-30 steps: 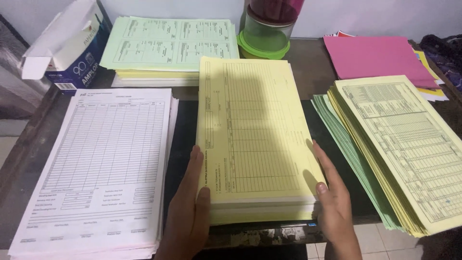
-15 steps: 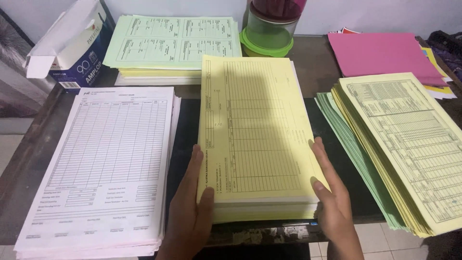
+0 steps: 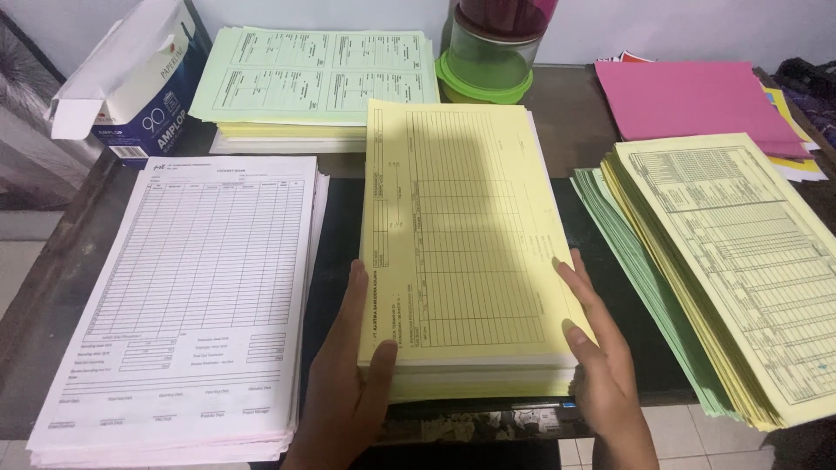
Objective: Sorting and organizing various stacks of printed documents on a desk.
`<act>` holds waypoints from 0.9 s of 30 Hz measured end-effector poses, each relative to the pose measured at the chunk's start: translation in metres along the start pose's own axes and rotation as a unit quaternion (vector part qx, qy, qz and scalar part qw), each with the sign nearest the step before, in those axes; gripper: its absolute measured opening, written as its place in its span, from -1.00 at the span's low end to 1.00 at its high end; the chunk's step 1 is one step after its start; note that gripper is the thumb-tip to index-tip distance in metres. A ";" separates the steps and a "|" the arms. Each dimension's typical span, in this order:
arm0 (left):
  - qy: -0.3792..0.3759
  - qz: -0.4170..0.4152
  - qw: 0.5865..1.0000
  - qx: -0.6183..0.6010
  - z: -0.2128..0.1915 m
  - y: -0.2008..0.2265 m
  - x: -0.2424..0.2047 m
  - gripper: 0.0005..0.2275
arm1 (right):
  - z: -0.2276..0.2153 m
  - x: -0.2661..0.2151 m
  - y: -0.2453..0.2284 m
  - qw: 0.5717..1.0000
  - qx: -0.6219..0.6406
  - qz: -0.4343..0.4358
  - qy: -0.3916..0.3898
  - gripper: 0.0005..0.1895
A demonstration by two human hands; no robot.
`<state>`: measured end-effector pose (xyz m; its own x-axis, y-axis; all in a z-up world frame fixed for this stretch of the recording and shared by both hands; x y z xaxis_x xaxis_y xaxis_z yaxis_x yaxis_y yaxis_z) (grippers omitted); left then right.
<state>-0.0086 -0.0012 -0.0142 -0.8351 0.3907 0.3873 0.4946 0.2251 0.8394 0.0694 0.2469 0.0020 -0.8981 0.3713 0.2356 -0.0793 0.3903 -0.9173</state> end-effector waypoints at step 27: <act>0.046 0.110 0.839 0.531 -0.173 -0.033 -0.087 -0.12 | 0.010 -0.003 0.009 0.997 -0.019 -0.053 0.048 -0.11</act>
<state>0.0061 -0.1968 -0.0097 -0.6863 0.4673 0.5573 0.5336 0.8442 -0.0507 0.0671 0.2411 -0.0106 -0.8398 0.4051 0.3614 -0.1530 0.4621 -0.8735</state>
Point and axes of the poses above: each hand's wrist, its own x-axis towards the middle knuckle, its own z-axis out of the palm, y = z × x, the point moved 1 cm from there along x, towards the middle knuckle, and after that the axes turned 1 degree about -x, right-handed, at the moved point
